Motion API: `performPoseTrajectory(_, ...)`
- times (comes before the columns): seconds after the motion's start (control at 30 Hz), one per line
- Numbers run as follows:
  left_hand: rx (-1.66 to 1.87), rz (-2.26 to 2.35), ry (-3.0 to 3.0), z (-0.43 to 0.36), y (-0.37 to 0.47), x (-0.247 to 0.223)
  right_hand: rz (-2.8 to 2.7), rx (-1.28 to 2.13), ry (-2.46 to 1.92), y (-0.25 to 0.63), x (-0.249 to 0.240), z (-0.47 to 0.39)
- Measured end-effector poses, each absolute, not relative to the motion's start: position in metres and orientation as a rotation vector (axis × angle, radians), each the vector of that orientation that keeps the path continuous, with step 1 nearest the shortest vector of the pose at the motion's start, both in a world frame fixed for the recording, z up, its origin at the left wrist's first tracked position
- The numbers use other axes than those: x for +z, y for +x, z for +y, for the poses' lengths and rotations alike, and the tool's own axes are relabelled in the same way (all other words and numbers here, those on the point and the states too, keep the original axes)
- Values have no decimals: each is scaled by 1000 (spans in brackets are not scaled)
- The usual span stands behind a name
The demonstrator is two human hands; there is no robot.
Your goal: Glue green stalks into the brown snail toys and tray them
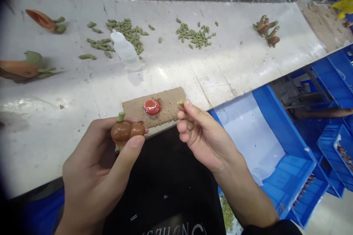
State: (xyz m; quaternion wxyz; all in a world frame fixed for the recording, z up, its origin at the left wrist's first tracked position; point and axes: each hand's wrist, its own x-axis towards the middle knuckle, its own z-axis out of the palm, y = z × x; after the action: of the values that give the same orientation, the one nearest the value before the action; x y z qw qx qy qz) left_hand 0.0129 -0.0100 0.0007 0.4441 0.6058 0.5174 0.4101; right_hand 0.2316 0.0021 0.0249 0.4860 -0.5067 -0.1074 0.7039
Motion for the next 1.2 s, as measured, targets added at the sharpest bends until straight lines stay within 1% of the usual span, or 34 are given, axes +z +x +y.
performPoseTrajectory(0.13,1003,1348,1586,-13,8,-5,-320,1638,-1304,233,22,1)
performPoseTrajectory(0.2,997,1397,1644,-14,7,-7,-437,1548,-1356,232,21,-1)
performPoseTrajectory(0.23,999,1414,1689,-14,6,-8,-533,1445,-1404,232,20,-3)
performPoseTrajectory(0.33,984,1434,1856,-11,6,-10,-846,952,-1618,230,16,-10)
performPoseTrajectory(0.4,949,1419,1935,-7,7,-12,-965,776,-1717,228,13,-14)
performPoseTrajectory(0.7,897,1397,1988,-1,10,-13,-983,874,-1784,226,-3,-14)
performPoseTrajectory(0.9,917,1417,1972,-4,7,-17,-983,750,-1805,235,-1,-12)
performPoseTrajectory(0.97,931,1419,1929,-7,6,-18,-949,761,-1766,238,2,-14)
performPoseTrajectory(1.03,972,1377,1815,-10,6,-17,-901,853,-1659,237,6,-17)
performPoseTrajectory(1.2,975,1075,1274,-12,10,-2,-855,1267,-1342,223,19,-25)
